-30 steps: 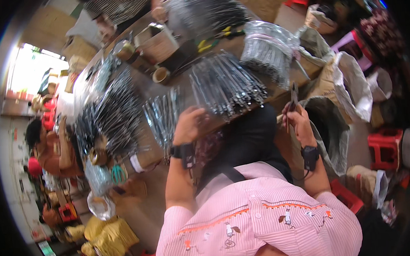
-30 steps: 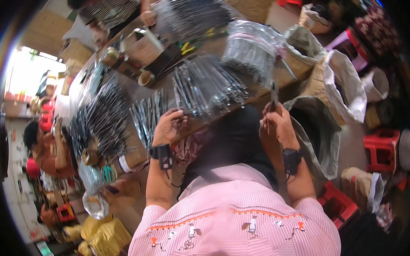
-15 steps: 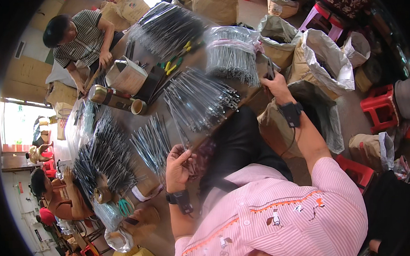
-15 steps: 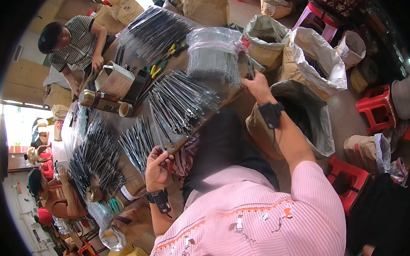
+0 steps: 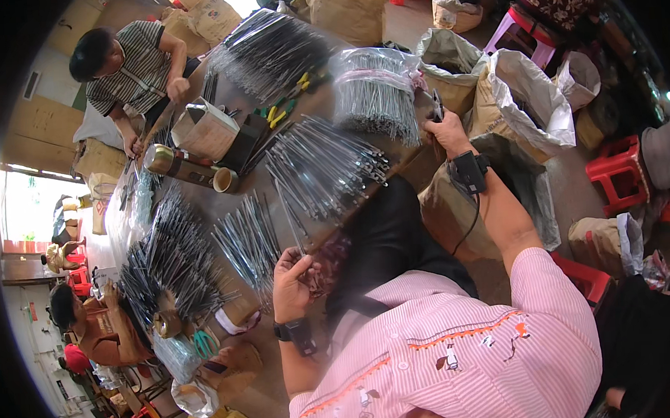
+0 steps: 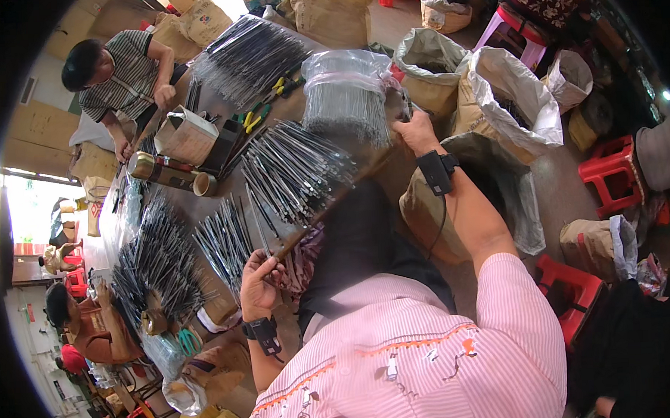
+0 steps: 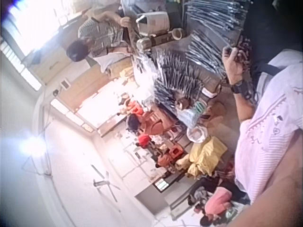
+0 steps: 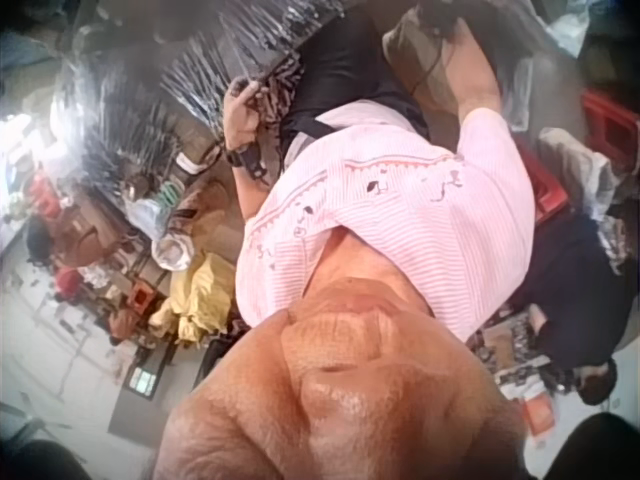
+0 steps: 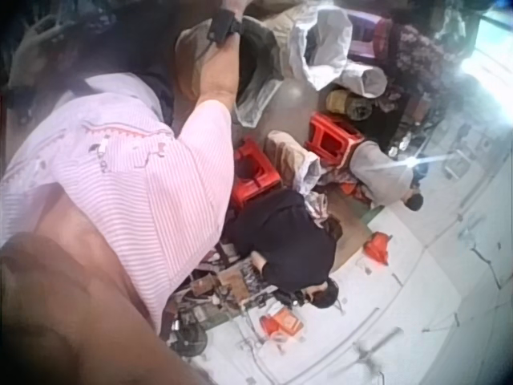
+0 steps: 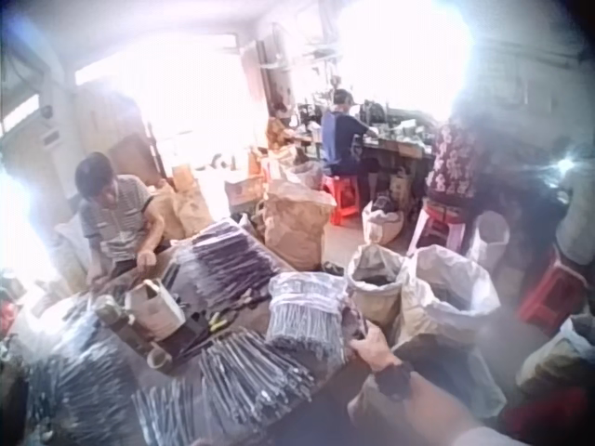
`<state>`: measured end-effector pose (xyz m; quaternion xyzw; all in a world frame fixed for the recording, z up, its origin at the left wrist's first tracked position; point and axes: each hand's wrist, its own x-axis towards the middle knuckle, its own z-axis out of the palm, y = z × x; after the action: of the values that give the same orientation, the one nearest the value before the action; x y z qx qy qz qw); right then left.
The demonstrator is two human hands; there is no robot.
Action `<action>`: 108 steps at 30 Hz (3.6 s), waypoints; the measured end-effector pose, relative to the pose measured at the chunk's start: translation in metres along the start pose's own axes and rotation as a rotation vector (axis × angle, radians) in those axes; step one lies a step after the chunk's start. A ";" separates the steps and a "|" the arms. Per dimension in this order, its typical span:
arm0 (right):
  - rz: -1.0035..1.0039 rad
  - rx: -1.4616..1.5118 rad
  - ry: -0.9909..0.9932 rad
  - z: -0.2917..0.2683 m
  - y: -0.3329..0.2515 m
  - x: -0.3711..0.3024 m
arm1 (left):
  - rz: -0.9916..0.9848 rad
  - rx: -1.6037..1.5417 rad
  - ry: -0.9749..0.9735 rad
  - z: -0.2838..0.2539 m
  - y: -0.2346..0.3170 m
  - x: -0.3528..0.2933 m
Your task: The person repeatedly picks up metal rods from a table, trims them with pliers, and places the trimmed pieces back on the table. The task is performed continuously throughout the clip in a workshop setting.
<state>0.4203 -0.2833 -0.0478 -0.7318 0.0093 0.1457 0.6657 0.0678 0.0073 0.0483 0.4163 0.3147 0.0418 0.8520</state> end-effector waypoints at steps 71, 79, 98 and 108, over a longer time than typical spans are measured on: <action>-0.150 0.306 -0.423 0.127 -0.093 -0.200 | 0.209 -0.014 -0.213 0.052 -0.013 0.001; -0.119 0.263 -0.482 0.136 -0.089 -0.216 | 0.204 0.022 -0.199 0.056 -0.015 0.004; -0.010 0.139 -0.455 0.121 -0.100 -0.200 | 0.102 0.141 -0.432 0.070 -0.014 -0.024; -0.071 0.160 -0.543 0.131 -0.091 -0.204 | -0.191 -0.201 -0.251 0.067 -0.018 -0.012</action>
<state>0.2176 -0.1820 0.0772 -0.6110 -0.1836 0.3118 0.7041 0.0930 -0.0544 0.0712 0.2992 0.2385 -0.0602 0.9219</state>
